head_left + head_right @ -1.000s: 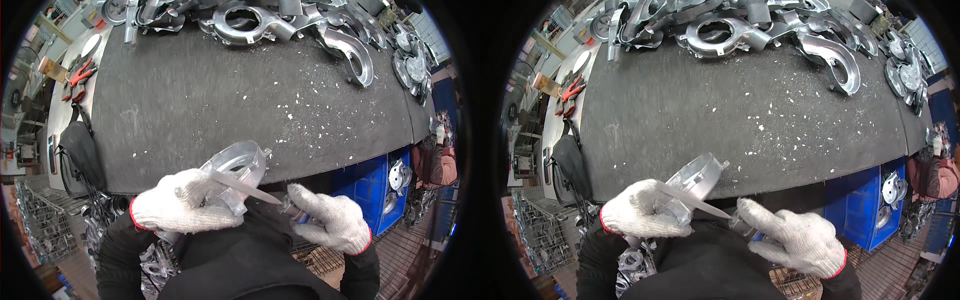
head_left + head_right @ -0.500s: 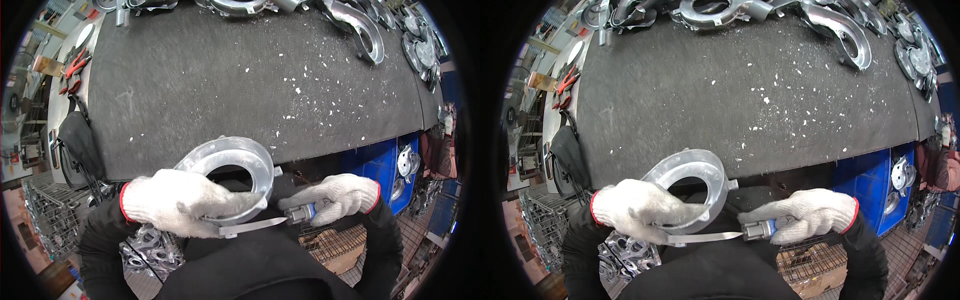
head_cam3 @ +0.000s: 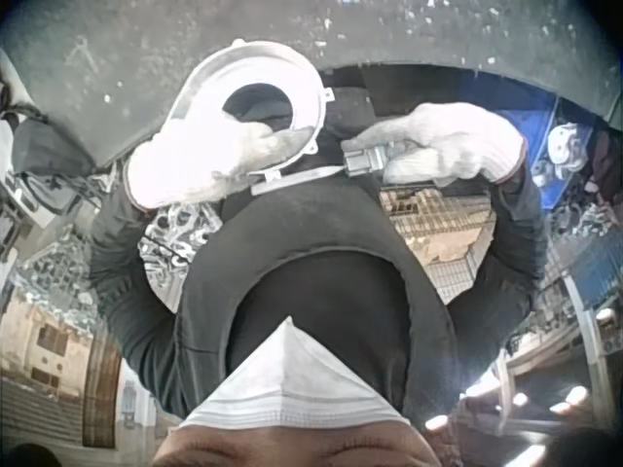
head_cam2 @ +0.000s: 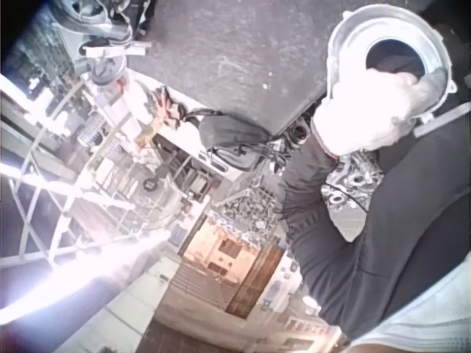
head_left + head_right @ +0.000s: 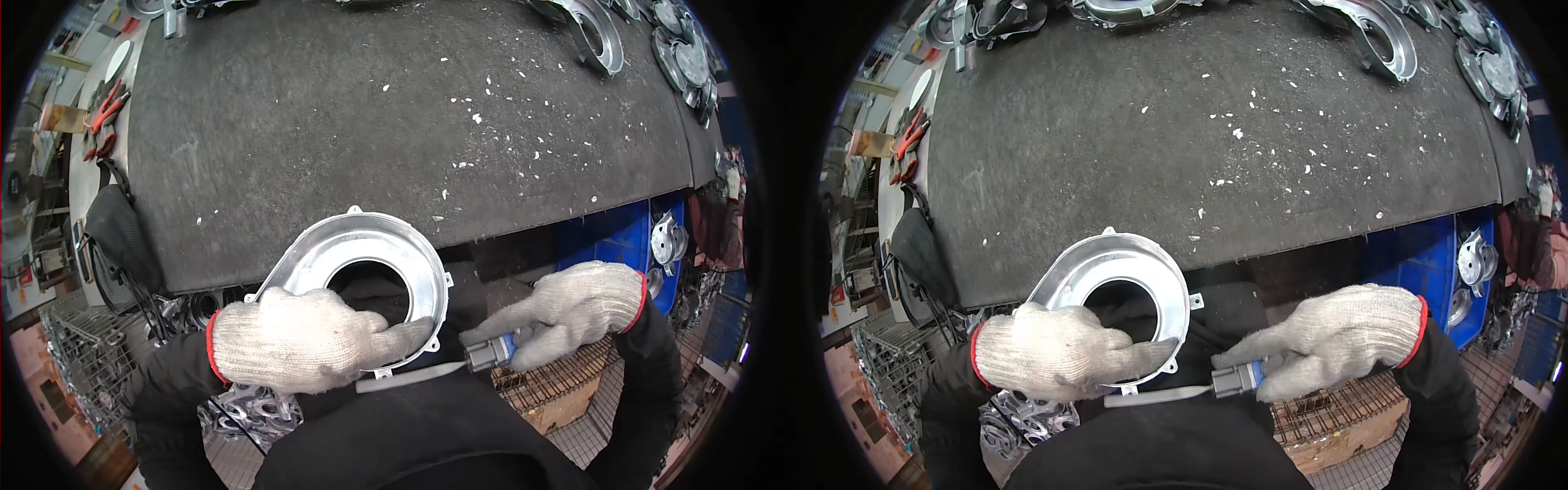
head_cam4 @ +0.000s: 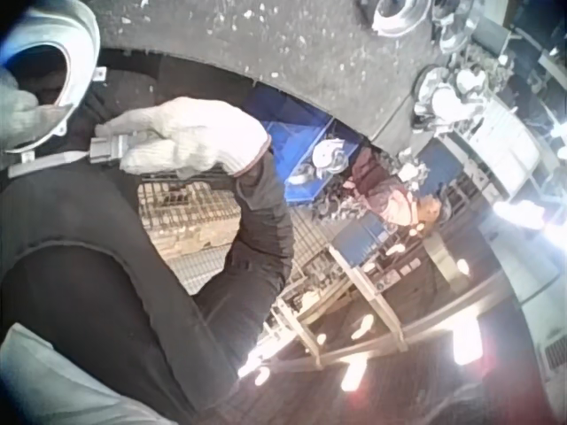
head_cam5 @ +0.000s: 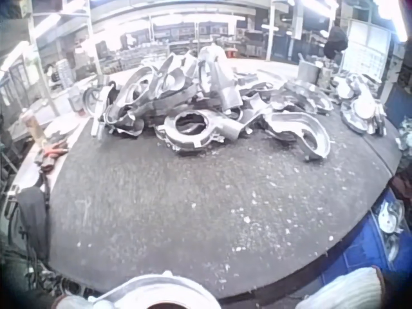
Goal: The person files down the rough edges of cast metal components using a metal hand file.
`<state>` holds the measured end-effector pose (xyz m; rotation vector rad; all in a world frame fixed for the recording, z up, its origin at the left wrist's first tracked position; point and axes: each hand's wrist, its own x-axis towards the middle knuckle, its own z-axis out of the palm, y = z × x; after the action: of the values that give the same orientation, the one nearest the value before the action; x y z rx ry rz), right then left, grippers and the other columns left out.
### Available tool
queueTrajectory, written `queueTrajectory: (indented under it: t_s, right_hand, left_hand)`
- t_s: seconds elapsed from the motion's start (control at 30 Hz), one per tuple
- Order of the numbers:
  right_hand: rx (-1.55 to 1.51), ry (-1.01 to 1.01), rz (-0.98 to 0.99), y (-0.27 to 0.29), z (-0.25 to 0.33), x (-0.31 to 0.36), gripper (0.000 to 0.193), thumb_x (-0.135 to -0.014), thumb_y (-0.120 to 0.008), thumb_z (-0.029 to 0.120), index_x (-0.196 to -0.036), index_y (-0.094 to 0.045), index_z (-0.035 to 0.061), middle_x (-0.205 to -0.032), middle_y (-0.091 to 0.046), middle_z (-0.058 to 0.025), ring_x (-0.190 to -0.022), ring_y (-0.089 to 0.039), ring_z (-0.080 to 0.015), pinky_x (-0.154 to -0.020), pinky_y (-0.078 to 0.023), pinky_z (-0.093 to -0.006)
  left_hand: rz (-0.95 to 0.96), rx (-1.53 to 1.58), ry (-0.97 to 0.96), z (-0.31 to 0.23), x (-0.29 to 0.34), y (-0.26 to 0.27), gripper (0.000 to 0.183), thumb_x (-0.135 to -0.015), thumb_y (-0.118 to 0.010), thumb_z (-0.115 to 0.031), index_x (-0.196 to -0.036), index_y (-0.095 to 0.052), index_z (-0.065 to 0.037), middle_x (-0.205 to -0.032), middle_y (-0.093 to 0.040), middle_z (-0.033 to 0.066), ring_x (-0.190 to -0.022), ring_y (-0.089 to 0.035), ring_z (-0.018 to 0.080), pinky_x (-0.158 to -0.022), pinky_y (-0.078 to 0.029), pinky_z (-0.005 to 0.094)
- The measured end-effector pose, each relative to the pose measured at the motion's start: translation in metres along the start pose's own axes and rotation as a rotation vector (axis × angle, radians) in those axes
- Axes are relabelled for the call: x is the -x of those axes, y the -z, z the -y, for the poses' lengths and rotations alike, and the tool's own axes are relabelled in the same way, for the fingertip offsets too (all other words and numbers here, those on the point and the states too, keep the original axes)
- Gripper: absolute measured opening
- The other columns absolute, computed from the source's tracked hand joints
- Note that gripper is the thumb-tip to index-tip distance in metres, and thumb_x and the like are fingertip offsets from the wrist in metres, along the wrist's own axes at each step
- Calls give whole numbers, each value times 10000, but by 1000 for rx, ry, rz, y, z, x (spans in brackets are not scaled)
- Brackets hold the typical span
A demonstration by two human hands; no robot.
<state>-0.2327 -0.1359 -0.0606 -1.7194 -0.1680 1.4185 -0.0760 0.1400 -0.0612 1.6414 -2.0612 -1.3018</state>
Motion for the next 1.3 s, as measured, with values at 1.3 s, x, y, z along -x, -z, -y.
queueTrajectory:
  t_s: [1.3]
  right_hand:
    - [253,-40,-773,-66,60,4,725,-830,-783,363,-1462,-510,134,-958,-739,-116,-796,-739,-295,-672,-587,-361]
  left_hand:
    - [-871,1101,458,-8,17,-12,576,-533,-985,-67,-1023,-688,-9,-825,-714,31,-759,-674,119,-685,-537,270]
